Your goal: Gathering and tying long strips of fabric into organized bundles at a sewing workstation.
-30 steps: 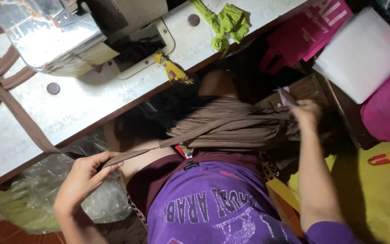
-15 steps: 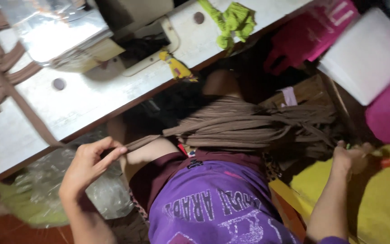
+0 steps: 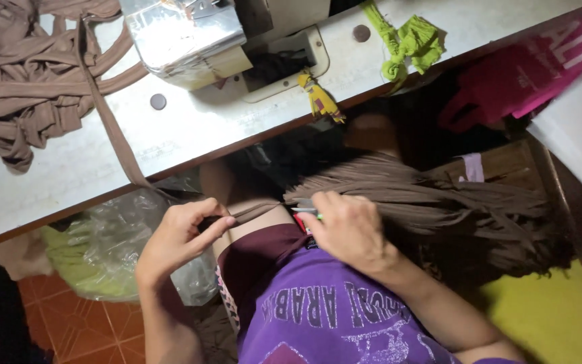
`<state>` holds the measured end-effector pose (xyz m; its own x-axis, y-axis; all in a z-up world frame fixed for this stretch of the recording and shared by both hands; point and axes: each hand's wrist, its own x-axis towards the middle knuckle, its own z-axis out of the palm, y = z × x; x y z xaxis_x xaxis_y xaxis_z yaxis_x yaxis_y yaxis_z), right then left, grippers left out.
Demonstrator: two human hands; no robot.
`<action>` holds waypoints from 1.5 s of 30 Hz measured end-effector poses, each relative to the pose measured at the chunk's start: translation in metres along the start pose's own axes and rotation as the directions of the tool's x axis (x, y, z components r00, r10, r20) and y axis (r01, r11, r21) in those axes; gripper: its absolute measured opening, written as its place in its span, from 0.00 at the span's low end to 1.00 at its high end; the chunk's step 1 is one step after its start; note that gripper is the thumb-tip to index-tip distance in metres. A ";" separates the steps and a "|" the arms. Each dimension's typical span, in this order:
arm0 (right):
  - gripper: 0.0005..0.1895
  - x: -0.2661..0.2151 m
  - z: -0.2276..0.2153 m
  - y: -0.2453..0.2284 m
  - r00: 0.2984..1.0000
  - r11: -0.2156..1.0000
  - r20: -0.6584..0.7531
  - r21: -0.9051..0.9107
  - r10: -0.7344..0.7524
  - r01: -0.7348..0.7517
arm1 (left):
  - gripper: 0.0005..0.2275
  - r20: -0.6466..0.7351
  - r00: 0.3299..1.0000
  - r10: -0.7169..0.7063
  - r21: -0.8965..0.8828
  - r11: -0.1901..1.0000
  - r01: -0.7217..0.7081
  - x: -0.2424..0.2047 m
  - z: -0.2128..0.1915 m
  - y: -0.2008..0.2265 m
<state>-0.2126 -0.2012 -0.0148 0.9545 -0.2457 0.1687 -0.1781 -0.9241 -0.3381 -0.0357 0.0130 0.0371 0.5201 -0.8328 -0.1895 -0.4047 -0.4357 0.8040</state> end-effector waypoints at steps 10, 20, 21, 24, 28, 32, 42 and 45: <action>0.14 0.005 0.004 -0.008 0.991 0.999 0.129 -0.005 -0.030 0.031 | 0.04 0.026 1.000 0.015 0.034 0.999 -0.016 -0.008 -0.001 0.007; 0.25 -0.016 -0.029 0.016 0.912 0.208 0.405 0.889 0.061 -0.408 | 0.07 0.235 0.865 0.442 -0.084 0.896 -0.435 0.033 0.047 0.061; 0.07 -0.020 -0.031 0.021 0.917 0.305 0.382 0.864 0.119 -0.400 | 0.08 0.238 0.857 0.457 -0.063 0.888 -0.456 0.035 0.053 0.063; 0.07 -0.045 -0.057 0.072 0.623 0.303 0.484 0.584 0.615 -0.753 | 0.08 0.213 0.863 0.459 -0.045 0.887 -0.460 0.043 0.039 0.060; 0.26 -0.078 -0.121 0.132 0.090 0.076 0.347 0.055 0.933 -0.996 | 0.11 0.291 0.931 0.221 0.143 0.952 -0.270 0.034 0.014 0.024; 0.04 -0.175 -0.130 0.229 0.117 0.104 0.017 0.357 0.993 -0.929 | 0.11 0.258 0.966 -0.023 0.196 0.980 -0.029 0.025 0.001 -0.008; 0.04 -0.350 -0.017 0.409 0.277 0.352 -0.318 0.212 0.907 -0.912 | 0.11 0.196 0.902 -0.385 0.067 0.923 0.379 0.046 0.011 -0.038; 0.09 -0.313 -0.018 0.377 -0.043 -0.017 -0.178 0.149 0.983 -0.989 | 0.11 0.213 0.892 -0.399 0.024 0.915 0.403 0.045 0.013 -0.044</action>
<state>-0.5827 -0.4780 -0.1786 -0.2590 -0.9498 -0.1753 -0.9050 0.3020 -0.2995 -0.0041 -0.0095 -0.0137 0.4649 -0.6420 -0.6097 -0.1785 -0.7425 0.6456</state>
